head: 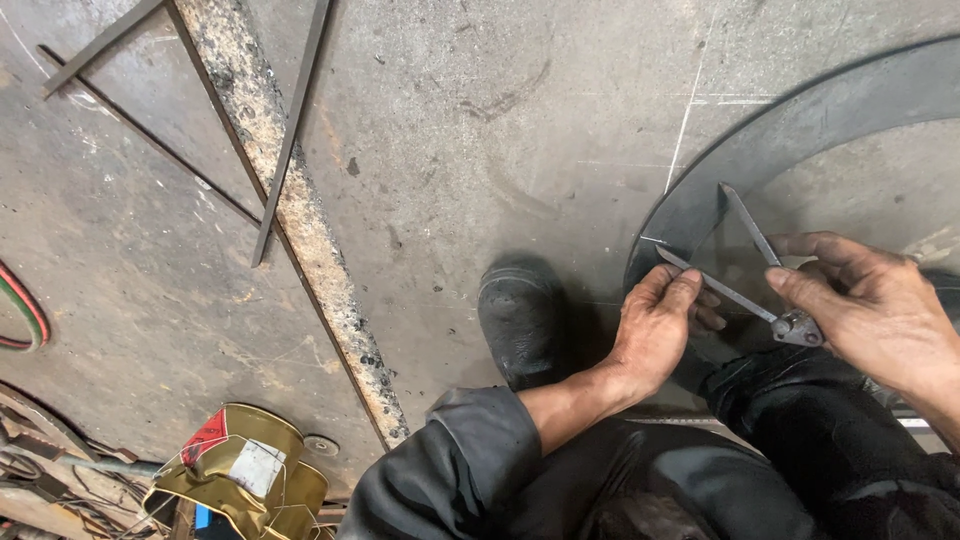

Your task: Marking measurements on a metal ring using dividers and a ruler on a workshop floor.

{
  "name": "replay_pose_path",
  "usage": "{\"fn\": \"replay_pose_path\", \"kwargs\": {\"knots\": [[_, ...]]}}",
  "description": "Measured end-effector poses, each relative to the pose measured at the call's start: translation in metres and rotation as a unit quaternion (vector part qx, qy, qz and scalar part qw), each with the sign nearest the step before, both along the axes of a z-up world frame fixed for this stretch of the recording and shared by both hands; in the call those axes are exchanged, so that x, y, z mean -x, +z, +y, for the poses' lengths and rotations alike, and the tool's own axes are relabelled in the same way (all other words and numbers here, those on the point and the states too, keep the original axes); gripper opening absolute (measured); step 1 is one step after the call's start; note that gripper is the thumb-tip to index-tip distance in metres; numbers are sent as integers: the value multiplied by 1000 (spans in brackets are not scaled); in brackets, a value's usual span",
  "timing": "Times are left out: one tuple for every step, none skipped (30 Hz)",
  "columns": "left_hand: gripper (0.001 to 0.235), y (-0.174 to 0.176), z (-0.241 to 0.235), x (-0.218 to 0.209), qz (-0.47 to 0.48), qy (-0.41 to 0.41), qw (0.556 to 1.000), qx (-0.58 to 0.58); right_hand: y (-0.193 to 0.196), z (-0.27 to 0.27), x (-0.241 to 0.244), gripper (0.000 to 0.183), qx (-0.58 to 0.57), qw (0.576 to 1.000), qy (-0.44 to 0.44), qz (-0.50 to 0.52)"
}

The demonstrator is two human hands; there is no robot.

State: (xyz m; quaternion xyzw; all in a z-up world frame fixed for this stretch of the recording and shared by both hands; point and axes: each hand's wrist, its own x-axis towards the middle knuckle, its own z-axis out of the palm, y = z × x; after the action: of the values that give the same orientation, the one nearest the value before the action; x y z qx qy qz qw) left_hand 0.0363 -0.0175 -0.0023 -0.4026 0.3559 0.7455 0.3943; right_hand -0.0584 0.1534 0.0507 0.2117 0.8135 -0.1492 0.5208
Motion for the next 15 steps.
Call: {"fn": "replay_pose_path", "kwargs": {"knots": [[29,0,1,0,-8,9,1000,-8,0,0,0,44,-3,1000,5,1],[29,-1,1,0,-17,19,1000,-16,0,0,0,44,-7,1000,10,2],[29,-1,2,0,-17,18,1000,-16,0,1,0,44,-7,1000,9,2],[28,-1,3,0,-20,27,999,-22,-1,2,-1,44,-5,1000,17,8],[28,-1,3,-1,-23,36,999,-27,-2,3,-1,43,-2,1000,24,14],[28,-1,4,0,-23,35,999,-26,-1,2,1,43,-2,1000,24,15],[28,-1,4,0,-23,33,999,-28,0,0,3,44,-6,999,28,16],[28,-1,5,1,-24,30,999,-30,1,-2,5,44,-10,999,33,17],[28,-4,7,-2,-24,29,999,-31,1,-2,5,44,-10,999,32,17],[27,-6,10,-5,-27,37,998,-36,1,-1,5,45,-15,999,32,14],[27,-9,12,-8,-30,45,998,-42,1,-1,5,46,-19,999,32,11],[27,-8,12,-6,-29,44,998,-42,0,1,5,46,-19,999,31,11],[27,-7,11,-5,-34,51,997,-44,-1,3,4,46,-15,999,40,12],[27,-5,10,-3,-39,57,997,-46,-1,4,3,46,-12,999,49,12],[27,-2,8,0,-38,56,997,-46,-4,10,0,46,-12,999,47,13]]}}
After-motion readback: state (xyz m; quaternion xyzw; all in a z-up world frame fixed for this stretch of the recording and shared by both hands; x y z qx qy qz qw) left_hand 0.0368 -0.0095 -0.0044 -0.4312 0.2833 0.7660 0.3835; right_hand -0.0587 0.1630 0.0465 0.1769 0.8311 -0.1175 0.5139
